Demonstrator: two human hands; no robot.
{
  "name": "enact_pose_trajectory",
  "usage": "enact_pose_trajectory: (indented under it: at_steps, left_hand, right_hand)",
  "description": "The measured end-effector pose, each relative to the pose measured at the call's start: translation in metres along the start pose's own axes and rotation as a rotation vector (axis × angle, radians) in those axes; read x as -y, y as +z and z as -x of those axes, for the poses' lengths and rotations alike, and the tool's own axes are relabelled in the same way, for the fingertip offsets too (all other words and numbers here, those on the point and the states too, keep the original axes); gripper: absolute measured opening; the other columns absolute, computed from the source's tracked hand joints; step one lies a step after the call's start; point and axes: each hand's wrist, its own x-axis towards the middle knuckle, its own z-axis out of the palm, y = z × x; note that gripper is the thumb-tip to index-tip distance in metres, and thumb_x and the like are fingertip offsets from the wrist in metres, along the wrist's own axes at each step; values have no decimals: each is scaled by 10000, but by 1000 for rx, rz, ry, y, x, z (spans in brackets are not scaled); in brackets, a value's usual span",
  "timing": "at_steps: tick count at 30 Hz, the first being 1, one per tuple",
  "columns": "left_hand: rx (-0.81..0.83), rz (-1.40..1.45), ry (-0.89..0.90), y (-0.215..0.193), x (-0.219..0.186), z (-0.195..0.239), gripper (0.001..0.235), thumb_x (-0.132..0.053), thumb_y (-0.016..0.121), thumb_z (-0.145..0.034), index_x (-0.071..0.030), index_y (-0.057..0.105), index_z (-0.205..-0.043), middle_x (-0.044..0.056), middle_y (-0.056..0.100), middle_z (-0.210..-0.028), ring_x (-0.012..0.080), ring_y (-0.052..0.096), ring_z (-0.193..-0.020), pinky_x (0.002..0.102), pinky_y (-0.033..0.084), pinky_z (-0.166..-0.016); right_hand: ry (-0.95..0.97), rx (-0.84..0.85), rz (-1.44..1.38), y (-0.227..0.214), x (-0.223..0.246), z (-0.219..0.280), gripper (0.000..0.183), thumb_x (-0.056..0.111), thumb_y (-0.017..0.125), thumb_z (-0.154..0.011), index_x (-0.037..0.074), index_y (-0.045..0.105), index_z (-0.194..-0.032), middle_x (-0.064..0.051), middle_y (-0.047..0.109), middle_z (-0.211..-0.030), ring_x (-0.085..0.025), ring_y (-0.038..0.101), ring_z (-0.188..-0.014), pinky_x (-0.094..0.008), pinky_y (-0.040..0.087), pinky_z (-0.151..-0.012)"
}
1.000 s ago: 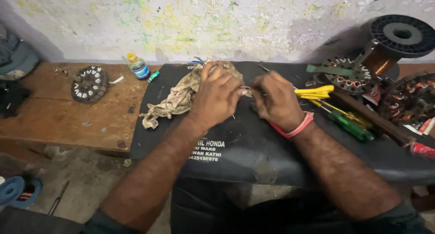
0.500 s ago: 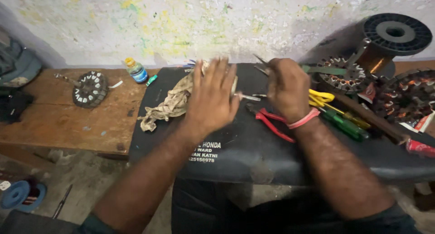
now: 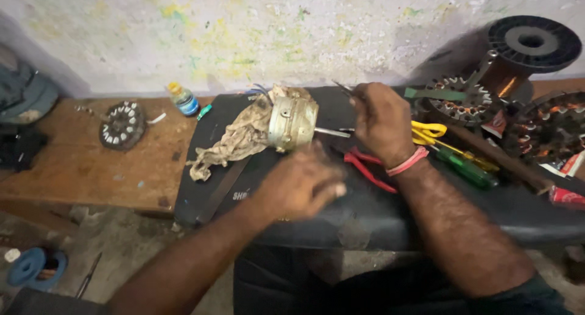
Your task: The person uses yellow-handled shears to cut wires on a cylindrical electrical component, then uses a screwdriver to adjust or tighten parts of the component. The work is performed on a cluttered workbench with tools and parts visible.
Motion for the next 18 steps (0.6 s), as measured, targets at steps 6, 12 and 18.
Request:
enact_pose_trajectory:
  at_steps: [6, 12, 18]
  left_hand:
    - [-198, -131, -293, -3, 37, -33, 528, -447, 705, -981, -59, 564, -1311, 193, 625, -1352, 386, 539, -1316, 546, 399, -1134]
    - [396, -241, -753, -14, 40, -89, 908, -579, 774, -782, -24, 445, -1421, 247, 580, -1311, 451, 488, -1274, 604, 394, -1057]
    - [583, -79, -958, -26, 42, -124, 914, -412, 798, -764, -90, 348, -1492, 226, 493, -1430, 491, 431, -1341, 635, 382, -1078]
  right_hand:
    - [-71, 58, 26, 3, 3, 0, 251, -40, 646, -912, 52, 667, -1145, -124, 701, -978, -355, 704, -927, -447, 570, -787]
    - [-15, 115, 102, 5, 3, 2, 250, -5, 671, -917, 74, 686, -1153, -138, 695, -969, -364, 689, -873, -459, 556, -734]
    - [30, 213, 155, 11, -4, 6, 270, -11, 634, -896, 73, 666, -1150, -153, 686, -968, -397, 672, -816, -496, 535, -673]
